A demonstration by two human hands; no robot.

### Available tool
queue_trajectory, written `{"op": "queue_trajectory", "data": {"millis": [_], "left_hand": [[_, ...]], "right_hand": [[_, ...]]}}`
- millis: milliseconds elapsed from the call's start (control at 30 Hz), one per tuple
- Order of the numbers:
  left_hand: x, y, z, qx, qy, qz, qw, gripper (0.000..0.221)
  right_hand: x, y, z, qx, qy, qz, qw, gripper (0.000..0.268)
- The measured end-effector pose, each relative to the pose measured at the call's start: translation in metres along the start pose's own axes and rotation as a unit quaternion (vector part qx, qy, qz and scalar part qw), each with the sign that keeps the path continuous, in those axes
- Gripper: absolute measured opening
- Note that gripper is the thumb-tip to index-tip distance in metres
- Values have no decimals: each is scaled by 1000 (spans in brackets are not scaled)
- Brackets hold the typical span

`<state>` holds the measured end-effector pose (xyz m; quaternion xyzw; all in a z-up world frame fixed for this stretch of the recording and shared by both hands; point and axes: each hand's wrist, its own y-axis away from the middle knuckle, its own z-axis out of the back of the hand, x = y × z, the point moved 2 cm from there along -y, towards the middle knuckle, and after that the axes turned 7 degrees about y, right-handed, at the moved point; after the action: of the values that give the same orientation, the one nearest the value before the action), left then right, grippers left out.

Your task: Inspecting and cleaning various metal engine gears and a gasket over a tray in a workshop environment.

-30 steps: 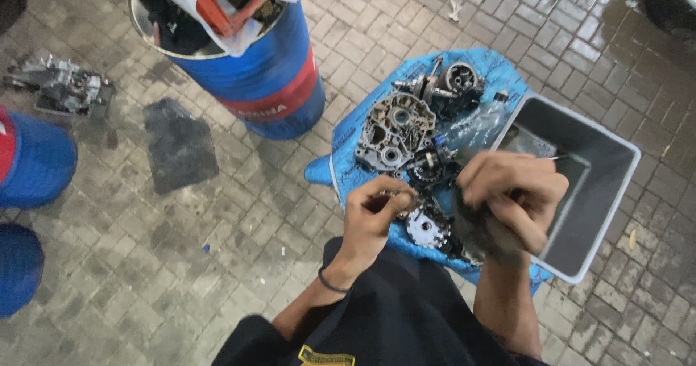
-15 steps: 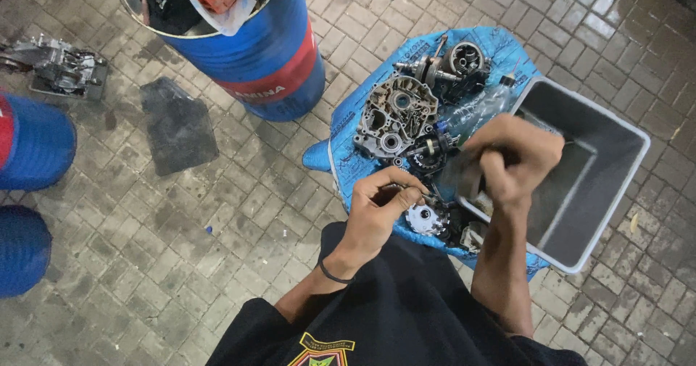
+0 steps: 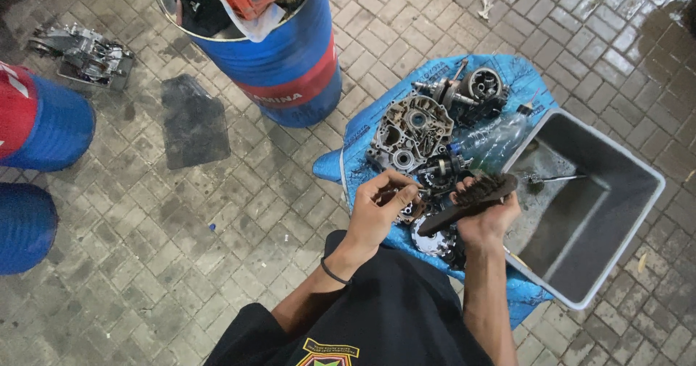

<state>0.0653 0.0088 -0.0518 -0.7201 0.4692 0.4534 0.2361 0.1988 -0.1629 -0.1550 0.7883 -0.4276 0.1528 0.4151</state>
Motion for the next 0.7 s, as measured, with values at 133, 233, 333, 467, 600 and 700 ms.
{"op": "queue_trajectory", "data": {"millis": [133, 233, 333, 467, 600, 700], "left_hand": [[-2, 2, -3, 8, -21, 7, 1000, 13], [3, 8, 0, 29, -24, 23, 999, 14], [4, 8, -3, 54, 6, 32, 998, 16], [8, 12, -7, 65, 31, 50, 996, 17], [14, 17, -7, 93, 42, 45, 994, 14], [6, 20, -9, 109, 34, 26, 993, 11]], "right_hand": [[14, 19, -28, 55, 42, 84, 994, 42], [25, 39, -54, 112, 83, 140, 980, 47], [37, 56, -76, 151, 143, 206, 956, 44], [48, 76, -99, 191, 234, 370, 879, 36], [55, 98, -118, 237, 308, 504, 771, 31], [54, 116, -123, 259, 360, 534, 720, 32]]}}
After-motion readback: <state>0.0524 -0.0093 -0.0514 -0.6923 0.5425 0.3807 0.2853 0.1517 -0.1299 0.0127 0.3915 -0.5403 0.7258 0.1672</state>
